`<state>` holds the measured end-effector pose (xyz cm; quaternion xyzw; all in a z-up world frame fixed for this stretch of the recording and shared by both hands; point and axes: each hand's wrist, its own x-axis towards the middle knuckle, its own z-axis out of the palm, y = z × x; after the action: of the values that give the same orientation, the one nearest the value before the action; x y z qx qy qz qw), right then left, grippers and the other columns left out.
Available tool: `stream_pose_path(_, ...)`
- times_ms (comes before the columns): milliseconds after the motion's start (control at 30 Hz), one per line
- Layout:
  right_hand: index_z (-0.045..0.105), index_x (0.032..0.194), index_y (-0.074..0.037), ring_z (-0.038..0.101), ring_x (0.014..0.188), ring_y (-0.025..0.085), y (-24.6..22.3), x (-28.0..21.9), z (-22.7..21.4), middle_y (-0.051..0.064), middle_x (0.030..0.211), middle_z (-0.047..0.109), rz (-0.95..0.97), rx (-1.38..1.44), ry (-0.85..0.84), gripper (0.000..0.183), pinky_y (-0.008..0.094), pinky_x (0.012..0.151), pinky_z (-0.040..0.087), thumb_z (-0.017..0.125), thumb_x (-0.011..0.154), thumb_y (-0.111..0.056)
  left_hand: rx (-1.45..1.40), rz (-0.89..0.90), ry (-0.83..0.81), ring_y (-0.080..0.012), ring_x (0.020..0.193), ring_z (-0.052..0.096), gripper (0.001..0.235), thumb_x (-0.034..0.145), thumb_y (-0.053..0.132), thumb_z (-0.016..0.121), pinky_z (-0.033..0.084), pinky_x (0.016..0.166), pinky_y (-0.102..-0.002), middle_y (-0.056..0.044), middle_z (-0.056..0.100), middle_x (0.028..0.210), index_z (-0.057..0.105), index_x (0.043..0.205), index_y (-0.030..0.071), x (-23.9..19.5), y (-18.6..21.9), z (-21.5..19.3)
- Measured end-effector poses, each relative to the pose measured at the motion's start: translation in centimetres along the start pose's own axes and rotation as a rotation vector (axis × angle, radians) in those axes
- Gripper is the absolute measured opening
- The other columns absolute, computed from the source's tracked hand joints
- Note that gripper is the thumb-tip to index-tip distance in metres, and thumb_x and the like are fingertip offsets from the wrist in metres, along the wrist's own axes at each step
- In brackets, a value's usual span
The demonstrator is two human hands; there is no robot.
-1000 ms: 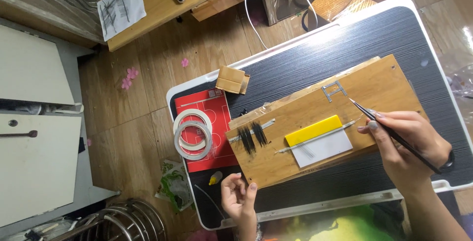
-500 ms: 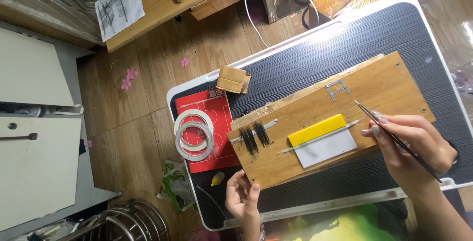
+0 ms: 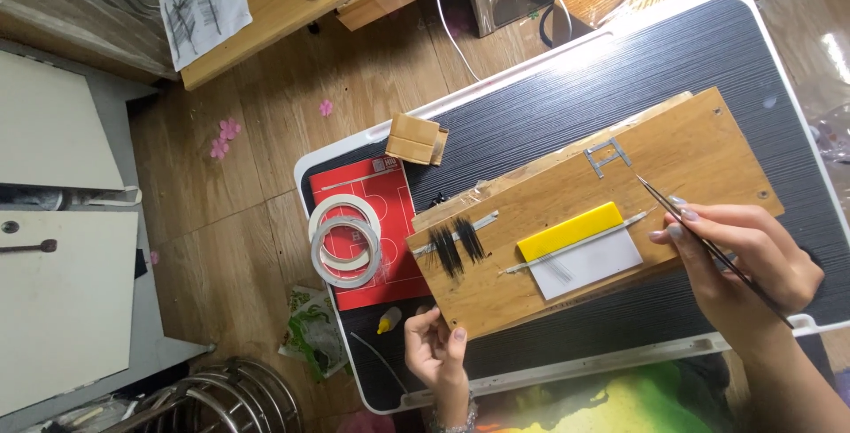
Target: The person uses tweezers to pick up individual strands of black hair extensions from a wooden board and places them onto a white paper strip. The person repeats this process, moving strands from the board to the paper strip.
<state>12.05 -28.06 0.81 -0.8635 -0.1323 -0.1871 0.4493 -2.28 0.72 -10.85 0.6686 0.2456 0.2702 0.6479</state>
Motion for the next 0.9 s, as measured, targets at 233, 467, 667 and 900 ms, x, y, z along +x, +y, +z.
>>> stream_pose_path(233,0.07,0.105,0.004,0.074,0.102,0.023,-1.6,1.3,-0.1,0.018,0.105,0.076,0.0,0.004,0.034,0.003,0.026,0.085,0.053,0.072,0.102,0.006,0.004,-0.038,0.056,-0.0158,0.086,0.066,0.036,0.076,0.016,0.079,0.054,0.074,-0.024,-0.01,0.065,0.106,0.066,0.106,0.002,-0.5,-2.1,-0.9)
stream_pose_path(467,0.07,0.099,0.002,0.075,0.097,0.023,0.4,1.0,0.8,0.019,0.102,0.075,-0.091,0.081,0.086,0.005,0.029,0.087,0.06,0.071,0.098,0.007,0.092,0.015,0.132,-0.0092,0.07,0.056,0.035,0.074,0.018,0.078,0.046,0.058,-0.021,-0.003,0.061,0.087,0.066,0.103,0.004,-0.3,-2.2,-0.8)
stream_pose_path(667,0.07,0.099,0.004,0.074,0.088,0.023,1.1,0.9,1.1,0.024,0.105,0.074,-0.133,0.065,0.096,0.007,0.03,0.082,0.058,0.075,0.096,0.008,0.112,0.009,0.141,-0.0109,0.073,0.058,0.035,0.073,0.018,0.078,0.049,0.059,-0.023,-0.004,0.062,0.088,0.066,0.103,0.003,-0.4,-2.2,-1.0)
stream_pose_path(900,0.072,0.104,0.0,0.073,0.087,0.021,1.3,0.4,1.1,0.021,0.108,0.074,-0.097,0.038,0.067,0.012,0.027,0.077,0.057,0.079,0.095,0.006,0.112,0.062,0.099,-0.0078,0.065,0.049,0.032,0.076,0.02,0.077,0.04,0.054,-0.021,-0.001,0.055,0.079,0.064,0.101,0.003,-0.1,-1.4,-0.6)
